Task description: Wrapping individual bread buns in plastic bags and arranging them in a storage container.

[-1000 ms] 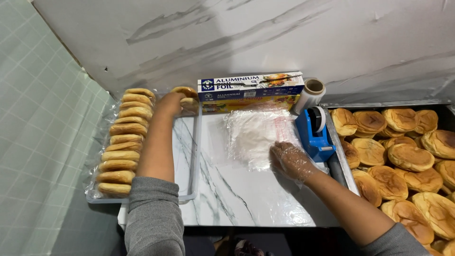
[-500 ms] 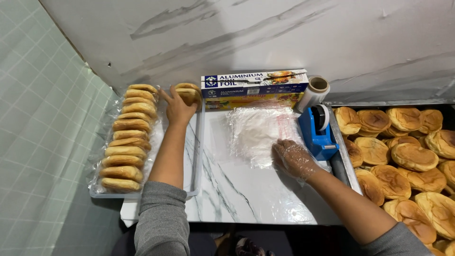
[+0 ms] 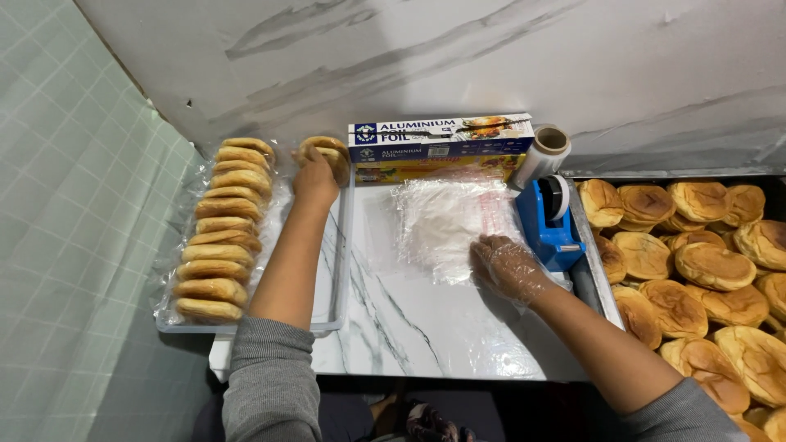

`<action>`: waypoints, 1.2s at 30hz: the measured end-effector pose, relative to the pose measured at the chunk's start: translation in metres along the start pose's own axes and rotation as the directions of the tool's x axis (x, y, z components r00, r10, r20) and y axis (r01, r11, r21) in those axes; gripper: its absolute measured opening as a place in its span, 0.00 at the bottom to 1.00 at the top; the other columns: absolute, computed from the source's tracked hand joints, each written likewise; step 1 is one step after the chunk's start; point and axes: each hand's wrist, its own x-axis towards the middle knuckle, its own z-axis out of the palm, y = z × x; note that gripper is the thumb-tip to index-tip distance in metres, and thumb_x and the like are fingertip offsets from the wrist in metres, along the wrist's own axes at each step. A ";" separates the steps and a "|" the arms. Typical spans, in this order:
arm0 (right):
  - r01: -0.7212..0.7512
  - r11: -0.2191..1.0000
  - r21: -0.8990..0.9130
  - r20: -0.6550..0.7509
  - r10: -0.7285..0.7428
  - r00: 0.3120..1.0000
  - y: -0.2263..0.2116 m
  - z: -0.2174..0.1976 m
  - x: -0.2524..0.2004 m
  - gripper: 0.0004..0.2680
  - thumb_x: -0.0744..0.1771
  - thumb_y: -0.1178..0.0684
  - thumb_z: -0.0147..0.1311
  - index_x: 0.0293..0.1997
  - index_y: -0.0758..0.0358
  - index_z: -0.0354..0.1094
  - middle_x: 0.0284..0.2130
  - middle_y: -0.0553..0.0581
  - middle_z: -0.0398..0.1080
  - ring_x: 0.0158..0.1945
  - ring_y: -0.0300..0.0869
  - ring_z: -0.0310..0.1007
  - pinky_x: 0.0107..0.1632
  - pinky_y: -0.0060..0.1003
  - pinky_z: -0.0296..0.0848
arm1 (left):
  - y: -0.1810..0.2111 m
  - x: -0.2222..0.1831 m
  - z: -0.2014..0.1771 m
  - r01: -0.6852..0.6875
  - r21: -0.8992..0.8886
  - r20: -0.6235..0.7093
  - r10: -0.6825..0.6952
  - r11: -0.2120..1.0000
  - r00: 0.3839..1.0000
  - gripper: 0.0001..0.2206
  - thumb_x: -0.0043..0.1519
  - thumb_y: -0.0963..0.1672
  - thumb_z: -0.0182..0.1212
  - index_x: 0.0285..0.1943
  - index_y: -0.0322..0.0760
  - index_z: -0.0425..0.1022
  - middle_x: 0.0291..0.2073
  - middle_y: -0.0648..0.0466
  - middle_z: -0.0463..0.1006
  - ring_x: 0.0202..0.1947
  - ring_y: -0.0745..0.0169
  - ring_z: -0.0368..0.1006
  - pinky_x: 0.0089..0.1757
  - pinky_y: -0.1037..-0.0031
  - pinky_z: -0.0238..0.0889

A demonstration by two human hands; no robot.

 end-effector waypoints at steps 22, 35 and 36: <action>-0.004 0.999 0.052 -0.042 0.006 0.999 -0.004 -0.022 -0.012 0.20 0.66 0.42 0.56 0.66 0.49 0.66 0.62 0.56 0.68 0.66 0.49 0.67 0.64 0.42 0.70 | 0.067 -0.135 -0.081 -0.319 0.220 0.405 0.211 0.922 0.890 0.31 0.64 0.45 0.59 0.70 0.15 0.58 0.49 0.22 0.76 0.48 0.28 0.77 0.41 0.36 0.70; 0.019 0.986 0.164 -0.239 0.021 0.971 0.041 0.054 0.022 0.10 0.67 0.46 0.52 0.50 0.53 0.75 0.42 0.55 0.78 0.51 0.50 0.78 0.51 0.45 0.76 | 0.156 -0.206 -0.006 -0.646 -0.233 0.192 0.685 0.727 0.702 0.15 0.67 0.40 0.53 0.62 0.32 0.75 0.62 0.37 0.74 0.65 0.34 0.66 0.63 0.43 0.55; 0.022 0.986 0.167 -0.254 0.022 0.967 0.050 0.068 0.029 0.10 0.67 0.47 0.51 0.49 0.51 0.76 0.41 0.54 0.78 0.49 0.50 0.78 0.50 0.44 0.77 | 0.159 -0.203 -0.005 -0.604 -0.278 0.215 0.661 0.747 0.719 0.17 0.68 0.42 0.52 0.66 0.33 0.72 0.66 0.38 0.70 0.69 0.33 0.60 0.65 0.40 0.47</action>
